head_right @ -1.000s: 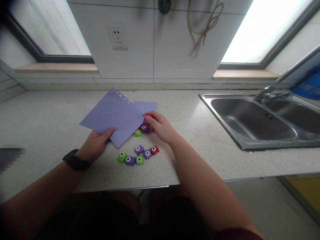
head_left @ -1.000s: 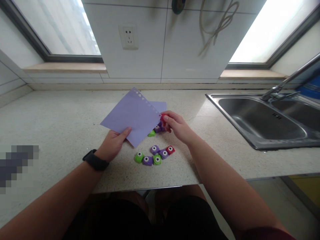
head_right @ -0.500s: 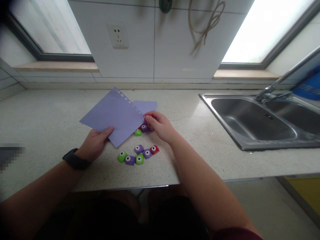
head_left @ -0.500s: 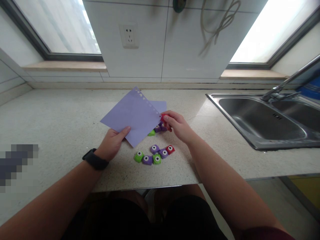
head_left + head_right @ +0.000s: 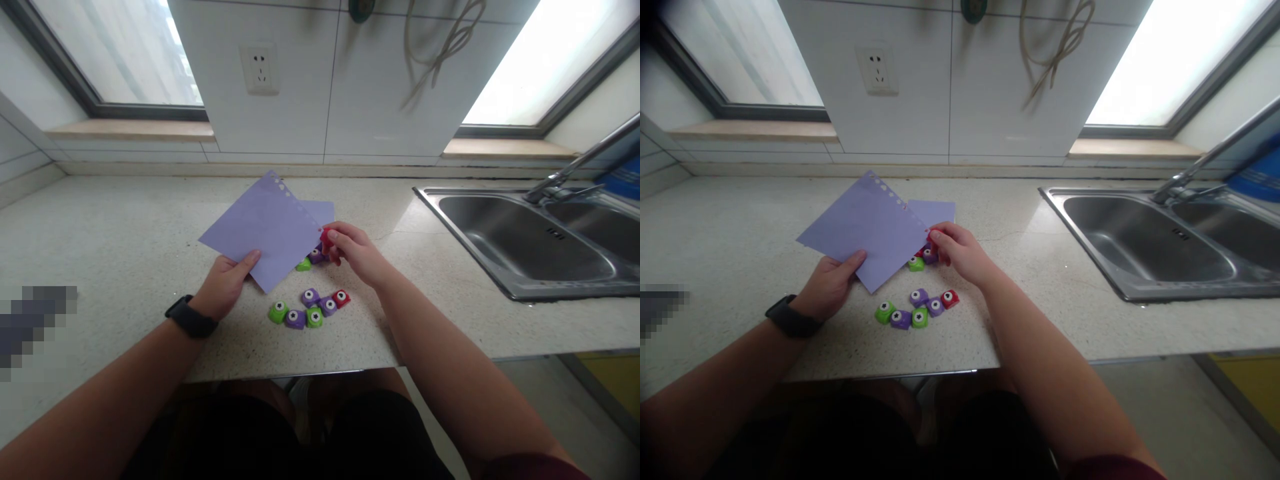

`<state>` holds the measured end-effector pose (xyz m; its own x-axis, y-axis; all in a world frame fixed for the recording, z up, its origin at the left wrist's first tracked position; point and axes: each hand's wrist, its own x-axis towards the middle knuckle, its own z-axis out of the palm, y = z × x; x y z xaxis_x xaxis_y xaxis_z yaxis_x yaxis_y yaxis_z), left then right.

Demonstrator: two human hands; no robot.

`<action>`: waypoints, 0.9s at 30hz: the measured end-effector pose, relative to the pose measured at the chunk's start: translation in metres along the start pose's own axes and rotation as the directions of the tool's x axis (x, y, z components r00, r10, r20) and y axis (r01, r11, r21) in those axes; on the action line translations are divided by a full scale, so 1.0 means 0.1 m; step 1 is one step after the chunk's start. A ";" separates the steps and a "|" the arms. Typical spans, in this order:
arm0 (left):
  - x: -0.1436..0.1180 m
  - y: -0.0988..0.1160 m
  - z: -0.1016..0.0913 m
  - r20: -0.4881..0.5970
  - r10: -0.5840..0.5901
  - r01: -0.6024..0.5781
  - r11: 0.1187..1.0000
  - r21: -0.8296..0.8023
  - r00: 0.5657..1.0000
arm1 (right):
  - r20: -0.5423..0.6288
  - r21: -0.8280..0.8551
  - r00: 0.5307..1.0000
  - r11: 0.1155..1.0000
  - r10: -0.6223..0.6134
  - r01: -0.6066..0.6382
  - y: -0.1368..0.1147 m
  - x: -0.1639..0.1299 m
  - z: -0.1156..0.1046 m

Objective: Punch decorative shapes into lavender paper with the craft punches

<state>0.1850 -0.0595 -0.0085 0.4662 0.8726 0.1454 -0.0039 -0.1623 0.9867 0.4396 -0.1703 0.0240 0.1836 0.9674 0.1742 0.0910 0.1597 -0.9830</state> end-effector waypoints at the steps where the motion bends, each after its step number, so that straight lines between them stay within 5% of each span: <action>1: 0.00 0.00 0.00 -0.004 -0.002 0.002 1.000 0.016 1.000 | 0.006 0.000 1.000 1.000 0.005 -0.005 0.00 0.00 0.00; 27: -0.01 0.06 0.01 -0.043 0.057 -0.051 0.989 0.138 0.997 | 0.070 0.135 0.998 0.991 0.003 -0.013 0.03 0.00 0.01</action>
<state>0.1850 -0.0619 -0.0029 0.4272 0.8807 0.2045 0.0942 -0.2683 0.9587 0.4388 -0.1699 0.0211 0.1150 0.9793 0.1665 -0.0448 0.1725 -0.9840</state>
